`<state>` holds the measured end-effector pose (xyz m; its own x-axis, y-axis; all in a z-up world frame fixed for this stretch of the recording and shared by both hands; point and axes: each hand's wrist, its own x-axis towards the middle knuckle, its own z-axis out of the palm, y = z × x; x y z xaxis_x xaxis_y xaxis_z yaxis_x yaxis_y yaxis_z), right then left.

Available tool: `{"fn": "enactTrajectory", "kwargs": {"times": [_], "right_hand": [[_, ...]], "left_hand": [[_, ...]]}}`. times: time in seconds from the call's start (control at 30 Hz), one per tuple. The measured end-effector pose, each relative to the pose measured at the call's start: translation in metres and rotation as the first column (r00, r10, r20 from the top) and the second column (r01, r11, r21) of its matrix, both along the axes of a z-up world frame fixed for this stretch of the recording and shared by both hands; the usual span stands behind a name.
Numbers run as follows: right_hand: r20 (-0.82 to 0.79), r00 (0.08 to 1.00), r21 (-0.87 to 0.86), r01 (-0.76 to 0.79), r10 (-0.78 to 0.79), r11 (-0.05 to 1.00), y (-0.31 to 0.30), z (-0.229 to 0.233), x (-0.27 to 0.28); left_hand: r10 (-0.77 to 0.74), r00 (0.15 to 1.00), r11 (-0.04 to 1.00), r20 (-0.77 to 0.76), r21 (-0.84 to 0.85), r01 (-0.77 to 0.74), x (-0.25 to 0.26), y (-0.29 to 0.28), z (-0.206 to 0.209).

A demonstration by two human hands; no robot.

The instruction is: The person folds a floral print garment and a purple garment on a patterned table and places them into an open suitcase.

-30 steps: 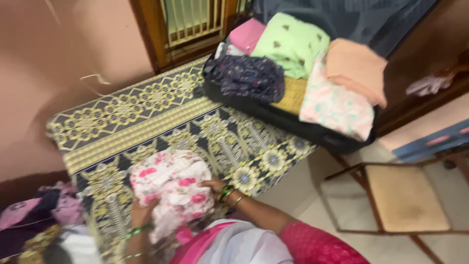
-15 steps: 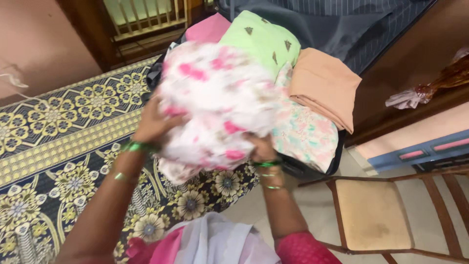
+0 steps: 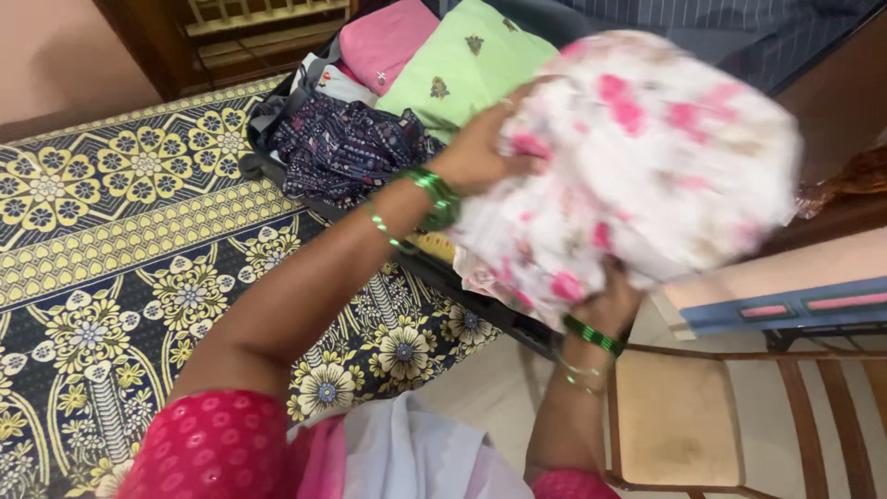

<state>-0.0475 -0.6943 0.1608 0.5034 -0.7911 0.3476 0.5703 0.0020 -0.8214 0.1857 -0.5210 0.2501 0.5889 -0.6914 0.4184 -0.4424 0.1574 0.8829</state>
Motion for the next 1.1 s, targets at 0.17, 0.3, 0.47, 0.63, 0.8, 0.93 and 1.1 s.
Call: {"fn": "enactTrajectory", "kwargs": {"times": [0.17,0.3,0.47,0.63,0.8,0.93,1.1], "right_hand": [[-0.79,0.61,-0.077,-0.196,0.06,0.977,0.02,-0.053,0.074],[-0.557,0.775,-0.562,-0.089,-0.297,0.822,0.044,-0.045,0.082],[-0.374,0.838,-0.925,-0.366,-0.397,0.1,0.07,0.002,0.097],[-0.638,0.562,-0.665,-0.747,-0.526,0.007,0.062,-0.004,0.141],[-0.733,0.398,-0.489,-0.872,-0.551,0.022,0.054,-0.035,0.178],[-0.61,0.333,-0.406,-0.911,-0.719,-0.077,0.07,-0.068,0.187],[-0.539,0.392,-0.478,-0.871,-0.746,-0.113,0.075,-0.109,0.182]], "left_hand": [[0.307,0.924,0.725,0.227,0.573,-0.382,0.06,0.053,-0.07],[0.269,0.736,0.578,0.621,0.507,-0.64,0.059,0.073,-0.107],[0.089,0.77,0.77,0.632,0.447,-0.456,-0.001,0.072,-0.117],[-0.09,0.773,0.644,0.628,0.629,-0.436,0.004,0.089,-0.119],[-0.142,0.784,0.561,0.604,0.702,-0.439,0.037,0.069,-0.15],[-0.159,0.757,0.518,0.634,0.706,-0.482,0.047,0.068,-0.178],[-0.202,0.765,0.43,0.612,0.757,-0.492,0.046,0.067,-0.189]]}}
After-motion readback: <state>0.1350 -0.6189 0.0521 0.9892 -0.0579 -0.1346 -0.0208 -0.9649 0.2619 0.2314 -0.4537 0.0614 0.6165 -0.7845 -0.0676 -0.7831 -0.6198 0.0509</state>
